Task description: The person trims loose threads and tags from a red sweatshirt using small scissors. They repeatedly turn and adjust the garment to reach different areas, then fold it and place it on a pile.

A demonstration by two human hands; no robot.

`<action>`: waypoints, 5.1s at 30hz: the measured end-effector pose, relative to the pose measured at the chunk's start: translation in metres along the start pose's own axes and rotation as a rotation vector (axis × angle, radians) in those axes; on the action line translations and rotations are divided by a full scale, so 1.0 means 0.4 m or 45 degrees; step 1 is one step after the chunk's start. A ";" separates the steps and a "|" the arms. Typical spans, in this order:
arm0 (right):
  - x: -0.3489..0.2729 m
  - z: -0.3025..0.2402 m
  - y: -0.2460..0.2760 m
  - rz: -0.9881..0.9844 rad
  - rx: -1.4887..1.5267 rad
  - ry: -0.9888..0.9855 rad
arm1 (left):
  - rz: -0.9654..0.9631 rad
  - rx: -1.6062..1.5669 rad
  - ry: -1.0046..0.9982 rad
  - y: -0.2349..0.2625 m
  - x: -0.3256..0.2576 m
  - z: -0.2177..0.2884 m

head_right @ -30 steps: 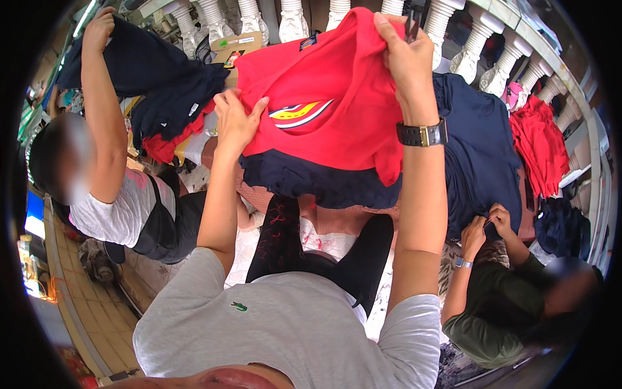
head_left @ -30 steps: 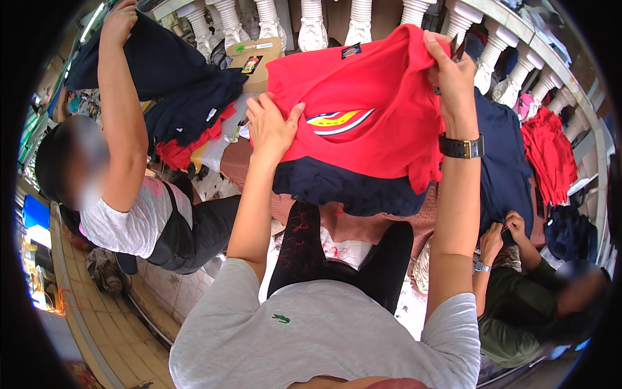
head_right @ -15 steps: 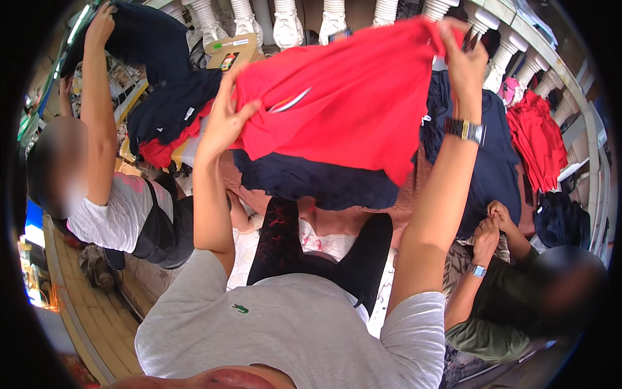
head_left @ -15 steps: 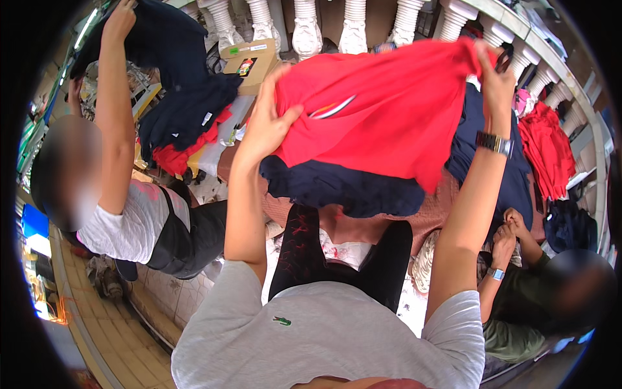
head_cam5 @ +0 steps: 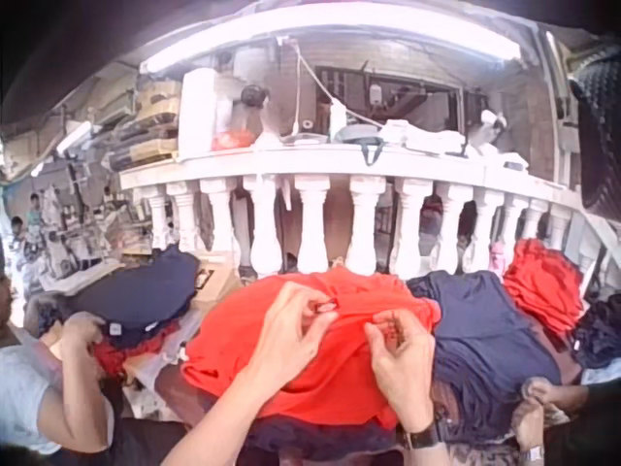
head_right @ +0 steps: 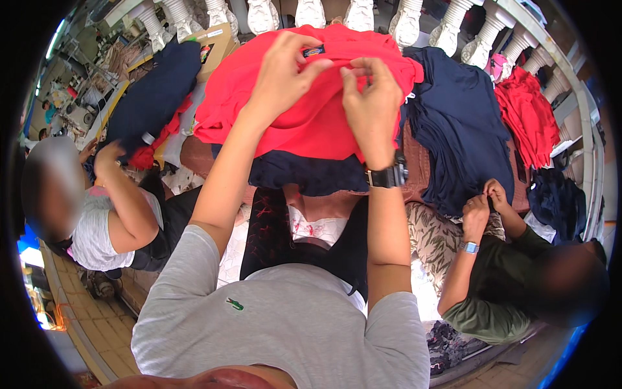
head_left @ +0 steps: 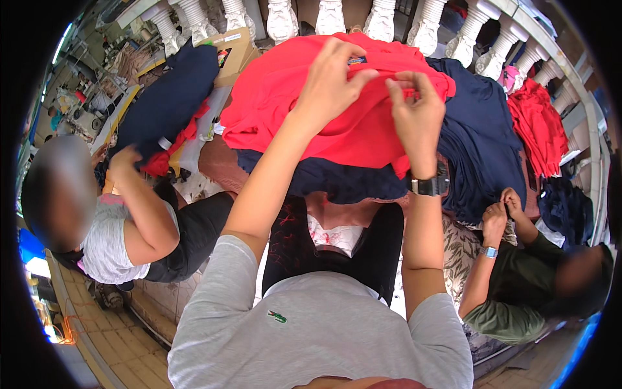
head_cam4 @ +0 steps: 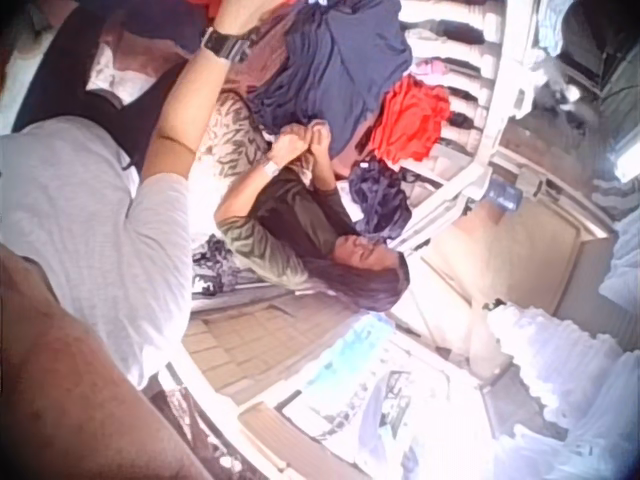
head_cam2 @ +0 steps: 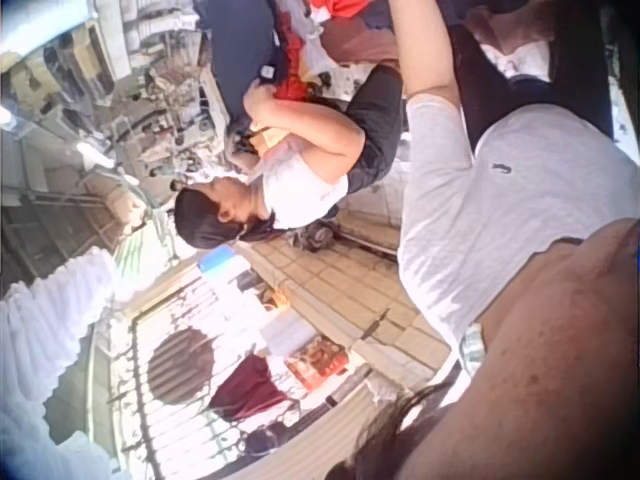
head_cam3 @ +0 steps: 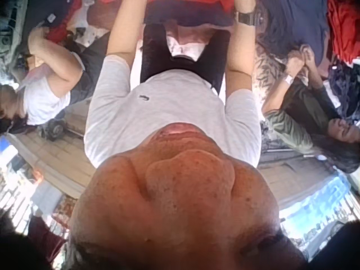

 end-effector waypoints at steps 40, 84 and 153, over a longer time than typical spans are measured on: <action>-0.079 0.060 -0.143 -0.364 0.878 -0.768 | -0.298 -0.803 0.270 -0.104 -0.072 -0.050; -0.163 -0.032 -0.234 -0.555 1.145 -0.810 | -0.210 -0.734 0.456 0.029 -0.160 -0.066; 0.023 -0.008 0.043 0.016 0.169 -0.013 | 0.432 -0.585 -0.870 0.630 -0.228 0.193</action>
Point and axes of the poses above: each hand's wrist, its own x-axis towards the middle knuckle, its own y-axis out of the back of the hand, z = x × y, the point moved 6 cm from there along x, towards the middle knuckle, and after that the axes turned 7 degrees about -z, right-handed, at the moved point
